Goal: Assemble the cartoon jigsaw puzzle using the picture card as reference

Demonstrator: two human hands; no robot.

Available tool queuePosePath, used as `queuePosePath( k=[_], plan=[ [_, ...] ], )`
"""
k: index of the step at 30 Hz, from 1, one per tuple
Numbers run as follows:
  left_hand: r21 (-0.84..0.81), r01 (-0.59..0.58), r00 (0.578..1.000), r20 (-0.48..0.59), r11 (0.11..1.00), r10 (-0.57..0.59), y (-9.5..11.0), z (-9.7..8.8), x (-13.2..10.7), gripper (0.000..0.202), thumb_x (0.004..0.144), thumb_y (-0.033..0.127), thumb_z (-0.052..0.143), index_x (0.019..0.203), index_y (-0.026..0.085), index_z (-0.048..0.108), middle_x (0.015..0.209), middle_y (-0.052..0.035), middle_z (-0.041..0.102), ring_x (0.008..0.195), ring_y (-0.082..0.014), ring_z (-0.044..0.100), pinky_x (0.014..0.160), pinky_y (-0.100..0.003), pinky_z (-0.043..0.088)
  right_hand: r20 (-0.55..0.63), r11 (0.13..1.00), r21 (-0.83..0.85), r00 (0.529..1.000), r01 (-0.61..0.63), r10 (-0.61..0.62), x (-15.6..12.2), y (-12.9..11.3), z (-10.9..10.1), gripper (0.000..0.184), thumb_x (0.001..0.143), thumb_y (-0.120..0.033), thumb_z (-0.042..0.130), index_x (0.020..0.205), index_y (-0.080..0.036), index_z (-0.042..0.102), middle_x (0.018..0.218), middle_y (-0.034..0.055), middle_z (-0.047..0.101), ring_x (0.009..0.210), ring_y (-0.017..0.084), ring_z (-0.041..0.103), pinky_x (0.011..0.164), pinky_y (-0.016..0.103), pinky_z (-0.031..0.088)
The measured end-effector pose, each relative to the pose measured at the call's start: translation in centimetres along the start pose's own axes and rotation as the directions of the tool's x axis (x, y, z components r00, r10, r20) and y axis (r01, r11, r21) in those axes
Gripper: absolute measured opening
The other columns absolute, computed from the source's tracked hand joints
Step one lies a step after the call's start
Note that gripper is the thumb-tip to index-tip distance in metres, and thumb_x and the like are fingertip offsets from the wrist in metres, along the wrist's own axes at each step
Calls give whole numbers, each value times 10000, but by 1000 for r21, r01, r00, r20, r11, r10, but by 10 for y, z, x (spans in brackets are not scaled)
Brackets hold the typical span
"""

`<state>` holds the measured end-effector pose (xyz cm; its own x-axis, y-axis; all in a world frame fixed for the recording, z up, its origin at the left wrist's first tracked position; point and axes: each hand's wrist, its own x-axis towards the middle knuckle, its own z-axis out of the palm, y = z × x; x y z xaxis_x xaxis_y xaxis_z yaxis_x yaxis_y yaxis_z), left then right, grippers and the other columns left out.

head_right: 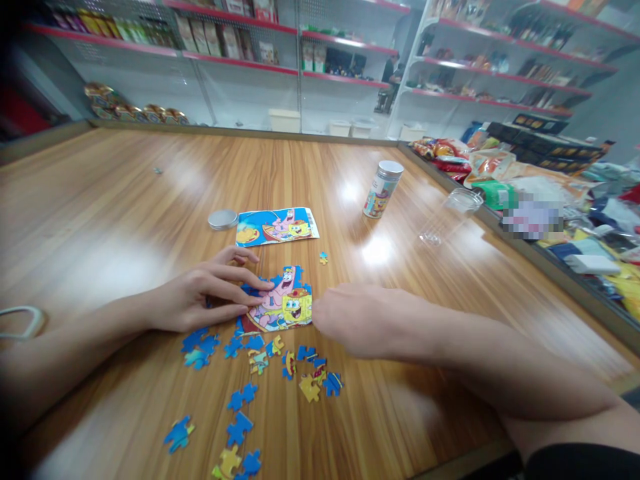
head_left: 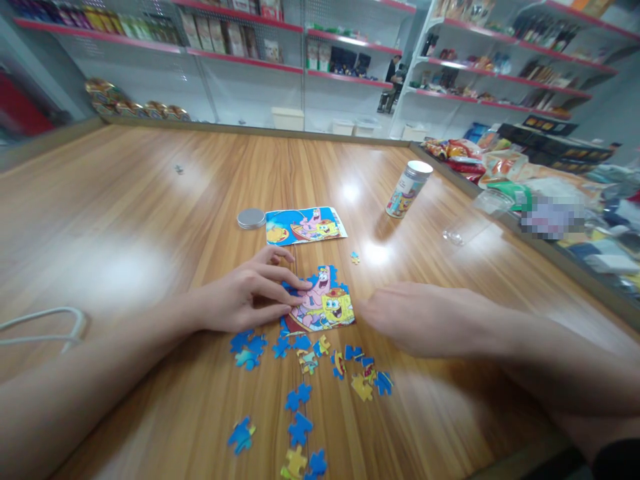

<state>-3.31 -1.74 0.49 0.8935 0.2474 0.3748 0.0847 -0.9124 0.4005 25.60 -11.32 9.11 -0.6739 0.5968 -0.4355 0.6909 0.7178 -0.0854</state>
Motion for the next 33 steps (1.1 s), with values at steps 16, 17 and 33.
queuePosePath(
  k=[16, 17, 33],
  plan=[
    [-17, 5, 1000, -13, 1000, -6, 2, 0, 4, 187, 892, 214, 691, 1046, 269, 783, 1228, -47, 737, 1154, -246, 590, 1105, -480, 392, -303, 855, 511, 914, -84, 271, 69, 70, 6, 119, 855, -182, 706, 752, -131, 732, 674, 10, 685, 598, 100, 559, 580, 246, 369],
    [-15, 2, 1000, -15, 1000, -2, 2, 0, 4, 186, 892, 213, 690, 1044, 268, 784, 1227, -46, 738, 1156, -247, 586, 1105, -480, 390, -318, 862, 496, 902, -105, 293, 72, 71, 9, 113, 844, -200, 731, 753, -132, 736, 665, 7, 678, 598, 100, 550, 578, 248, 362],
    [77, 0, 1000, 5, 997, -1, 9, 5, 8, 134, 894, 165, 629, 995, 207, 706, 1362, -55, 664, 1338, -281, 441, 1165, -520, 343, -501, 938, 345, 839, -33, 214, 79, 71, 18, 83, 854, -123, 665, 820, -150, 736, 769, 35, 724, 690, 130, 610, 646, 255, 400]
  ],
)
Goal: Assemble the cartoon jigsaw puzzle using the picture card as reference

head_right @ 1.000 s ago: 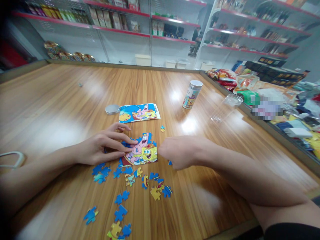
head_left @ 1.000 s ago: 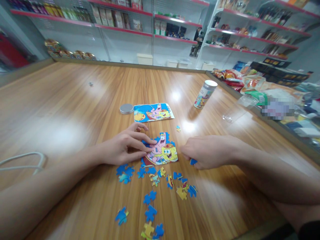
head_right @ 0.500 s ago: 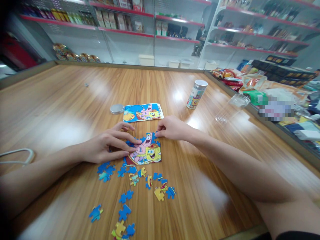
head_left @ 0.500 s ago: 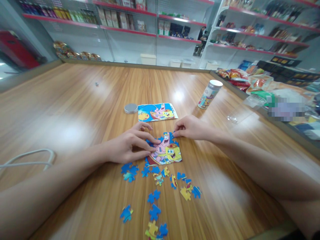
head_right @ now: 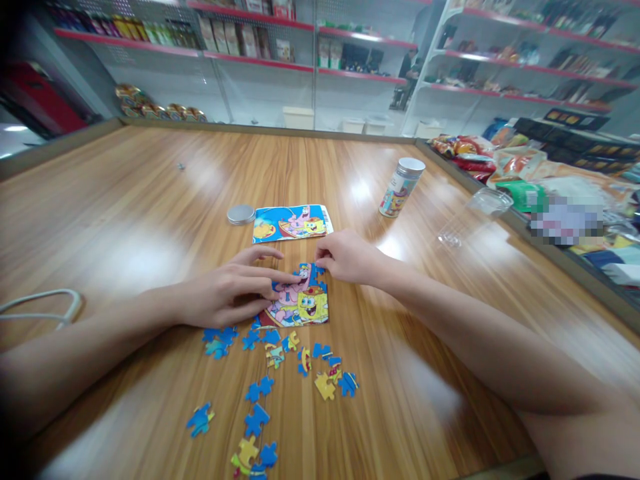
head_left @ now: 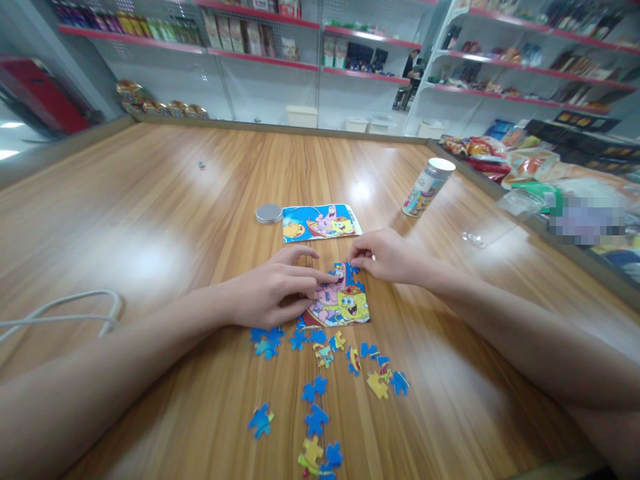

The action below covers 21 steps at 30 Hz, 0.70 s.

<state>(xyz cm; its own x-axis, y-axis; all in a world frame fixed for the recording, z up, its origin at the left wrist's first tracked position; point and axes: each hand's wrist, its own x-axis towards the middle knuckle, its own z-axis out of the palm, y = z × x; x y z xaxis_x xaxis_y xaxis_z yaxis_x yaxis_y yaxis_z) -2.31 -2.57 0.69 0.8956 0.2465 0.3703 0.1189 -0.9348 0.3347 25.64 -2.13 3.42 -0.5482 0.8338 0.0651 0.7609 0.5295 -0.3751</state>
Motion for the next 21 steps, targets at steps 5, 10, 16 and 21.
queuePosePath(
  k=[5, 10, 16, 21],
  plan=[
    [12, -9, 1000, 25, 1000, 9, 1, 1, 1, 146, 908, 167, 609, 1030, 205, 679, 1350, -66, 668, 1316, -282, 455, 1171, -512, 329, 28, 1000, 20, 1000, -12, 11, -1, -2, -2, 76, 815, -90, 673, 789, -143, 722, 743, 24, 713, 669, 119, 606, 632, 237, 411],
    [16, -14, 999, 46, 1000, 13, 1, 1, 0, 165, 916, 168, 598, 1057, 209, 672, 1365, -64, 653, 1282, -277, 473, 1163, -508, 330, 4, 996, 31, 997, -81, 81, -2, -2, 0, 58, 819, -117, 681, 774, -140, 709, 745, 34, 724, 676, 134, 619, 622, 247, 409],
    [20, -25, 998, 52, 999, 23, 1, 0, 1, 162, 930, 161, 580, 1056, 209, 669, 1373, -62, 649, 1261, -269, 494, 1169, -507, 309, -16, 985, 79, 988, -153, 154, 1, 0, 5, 58, 838, -164, 694, 790, -143, 719, 750, 36, 733, 674, 137, 638, 633, 253, 430],
    [16, -19, 998, 59, 1000, 18, 2, -2, 2, 161, 928, 166, 584, 1056, 208, 671, 1367, -58, 653, 1243, -264, 494, 1164, -499, 310, -27, 984, 89, 987, -157, 160, 3, 5, 6, 64, 833, -163, 683, 793, -139, 727, 782, 49, 740, 685, 141, 640, 639, 257, 435]
  ],
)
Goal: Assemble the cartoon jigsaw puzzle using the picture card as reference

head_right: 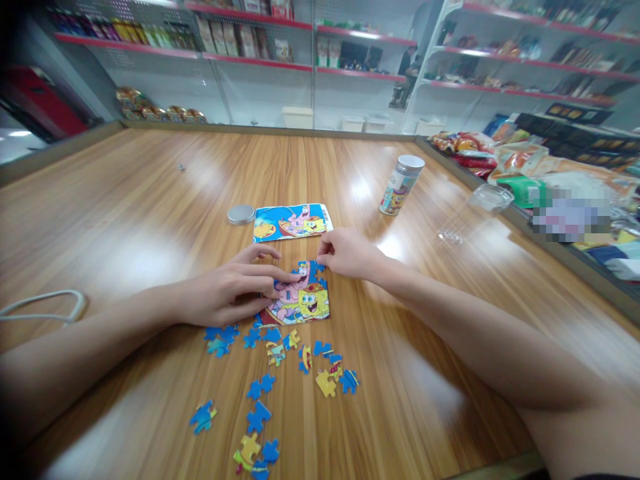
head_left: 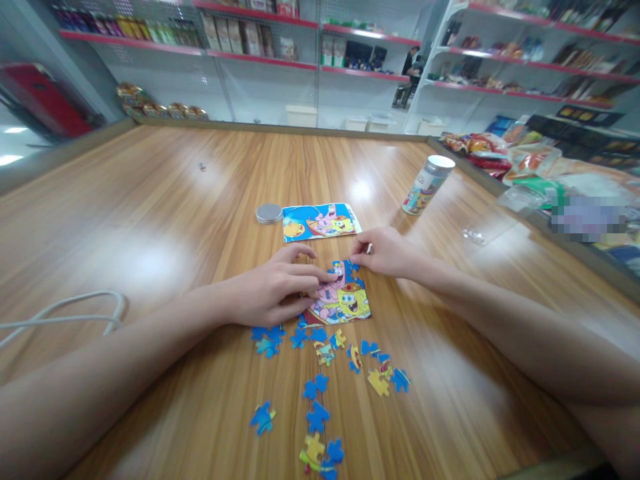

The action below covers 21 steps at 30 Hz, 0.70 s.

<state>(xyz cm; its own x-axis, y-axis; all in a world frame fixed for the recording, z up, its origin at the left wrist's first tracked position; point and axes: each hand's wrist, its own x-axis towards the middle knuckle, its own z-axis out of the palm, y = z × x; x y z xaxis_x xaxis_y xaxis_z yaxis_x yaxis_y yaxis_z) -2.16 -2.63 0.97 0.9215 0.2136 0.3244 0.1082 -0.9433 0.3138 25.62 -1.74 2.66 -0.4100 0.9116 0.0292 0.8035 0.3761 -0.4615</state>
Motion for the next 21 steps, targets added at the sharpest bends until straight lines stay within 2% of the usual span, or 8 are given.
queuePosePath(
  k=[9, 13, 15, 18, 21],
  plan=[
    [2, 13, 1000, -2, 1000, -13, 1, 0, -1, 168, 916, 162, 593, 1062, 207, 663, 1370, -69, 641, 1269, -280, 449, 1138, -497, 350, -57, 996, -18, 995, 85, -85, -2, 1, 4, 32, 804, -130, 654, 787, -137, 679, 750, 38, 702, 665, 129, 585, 611, 248, 375],
    [-2, 26, 1000, 4, 1000, -26, 2, -1, 0, 141, 919, 161, 586, 1038, 197, 652, 1355, -70, 648, 1275, -288, 429, 1140, -504, 349, -116, 978, 38, 973, 203, -197, -3, 5, 0, 66, 807, -129, 610, 792, -139, 673, 734, 28, 682, 649, 120, 550, 619, 247, 373],
    [-7, 30, 999, 12, 1000, -30, 1, 0, -1, 136, 917, 164, 592, 1032, 201, 653, 1372, -69, 638, 1284, -290, 427, 1143, -505, 347, -60, 967, 32, 966, 253, -251, -3, 8, -2, 56, 799, -148, 617, 790, -145, 672, 709, 14, 663, 626, 113, 532, 608, 246, 358],
    [-25, 31, 999, 9, 999, -30, -1, 1, -2, 139, 903, 172, 617, 1029, 210, 663, 1401, -67, 621, 1302, -292, 425, 1143, -501, 352, 33, 963, -34, 963, 268, -267, -4, 10, -4, 31, 786, -165, 627, 776, -153, 653, 685, 1, 642, 608, 107, 523, 595, 248, 328],
    [-28, 39, 999, 8, 999, -39, -1, 0, -3, 133, 901, 171, 617, 1019, 208, 665, 1401, -68, 621, 1285, -288, 437, 1140, -498, 356, 41, 961, -68, 963, 269, -266, -4, 10, -3, 27, 787, -164, 614, 769, -159, 634, 675, -4, 631, 598, 103, 513, 591, 250, 310]
  ],
)
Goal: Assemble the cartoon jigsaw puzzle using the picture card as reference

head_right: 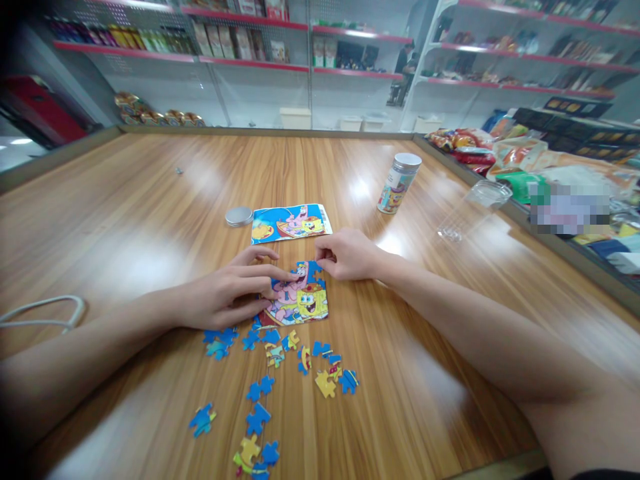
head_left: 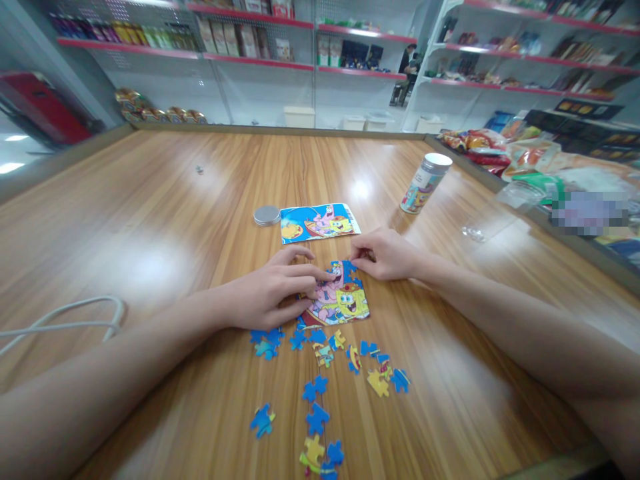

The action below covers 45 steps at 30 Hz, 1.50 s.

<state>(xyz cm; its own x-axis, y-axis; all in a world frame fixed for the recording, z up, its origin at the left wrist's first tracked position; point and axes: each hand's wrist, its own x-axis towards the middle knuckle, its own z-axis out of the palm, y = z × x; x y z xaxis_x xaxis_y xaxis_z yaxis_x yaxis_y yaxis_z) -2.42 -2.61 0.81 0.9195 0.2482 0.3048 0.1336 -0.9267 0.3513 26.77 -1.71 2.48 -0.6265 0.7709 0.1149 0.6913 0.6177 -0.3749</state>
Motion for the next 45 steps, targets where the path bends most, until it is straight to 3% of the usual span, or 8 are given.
queuePosePath(
  k=[12, 18, 25, 29, 32, 34, 38, 45],
  plan=[
    [-27, 12, 1000, -23, 1000, -13, 2, 0, 2, 108, 910, 193, 610, 993, 210, 677, 1375, -77, 643, 1242, -281, 466, 1102, -501, 384, 41, 996, -84, 999, 5, -2, 2, -4, -1, 74, 815, -177, 575, 743, -179, 557, 662, -7, 580, 592, 112, 467, 589, 268, 266],
    [-7, 7, 1000, -15, 1000, -7, 2, 0, 2, 121, 897, 160, 606, 999, 205, 654, 1389, -68, 634, 1235, -275, 454, 1118, -490, 357, 91, 973, -226, 995, 54, -34, 2, -10, -3, 68, 839, -186, 553, 783, -175, 591, 757, 48, 657, 672, 152, 522, 614, 281, 277],
    [4, -4, 1000, -21, 1000, 4, 6, -3, 5, 107, 905, 169, 600, 987, 209, 656, 1355, -71, 655, 1202, -266, 492, 1129, -489, 344, 68, 909, -394, 991, 136, -119, -3, -25, -13, 133, 859, -224, 523, 775, -173, 611, 715, 62, 641, 607, 159, 478, 572, 325, 190],
    [18, -15, 1000, -3, 1000, 15, 7, -4, 7, 142, 919, 175, 589, 1034, 213, 665, 1306, -74, 684, 1131, -244, 554, 1150, -494, 325, 103, 925, -270, 963, 267, -248, -14, -60, -15, 166, 909, -275, 519, 868, -206, 664, 679, 27, 626, 594, 153, 475, 576, 331, 208],
    [18, -15, 1000, -6, 1000, 15, 7, -3, 7, 115, 918, 184, 597, 1005, 210, 667, 1302, -74, 687, 1138, -248, 555, 1147, -486, 334, 254, 903, -164, 902, 397, -350, -24, -91, -8, 218, 947, -254, 509, 787, -213, 652, 719, 27, 656, 606, 144, 482, 560, 330, 216],
    [11, -16, 1000, -21, 1000, 16, 6, -2, 6, 89, 907, 177, 608, 968, 208, 664, 1300, -76, 688, 1147, -256, 553, 1142, -491, 340, 284, 888, -81, 864, 453, -415, -29, -106, 0, 240, 981, -287, 517, 804, -210, 659, 758, 32, 676, 633, 142, 509, 562, 321, 236],
    [7, -25, 999, -33, 1000, 25, 6, -2, 6, 86, 891, 161, 616, 947, 212, 657, 1286, -75, 697, 1127, -259, 569, 1142, -504, 343, 281, 861, 35, 822, 508, -496, -34, -114, 16, 234, 986, -369, 582, 901, -181, 694, 769, 23, 695, 613, 129, 533, 516, 288, 227],
    [-6, -25, 999, -26, 1000, 25, 4, -2, 5, 121, 897, 144, 596, 980, 214, 648, 1326, -81, 677, 1138, -254, 577, 1153, -511, 333, 289, 848, 56, 805, 526, -518, -34, -112, 21, 164, 961, -213, 573, 890, -189, 719, 767, 0, 705, 578, 113, 525, 486, 285, 206]
  ],
)
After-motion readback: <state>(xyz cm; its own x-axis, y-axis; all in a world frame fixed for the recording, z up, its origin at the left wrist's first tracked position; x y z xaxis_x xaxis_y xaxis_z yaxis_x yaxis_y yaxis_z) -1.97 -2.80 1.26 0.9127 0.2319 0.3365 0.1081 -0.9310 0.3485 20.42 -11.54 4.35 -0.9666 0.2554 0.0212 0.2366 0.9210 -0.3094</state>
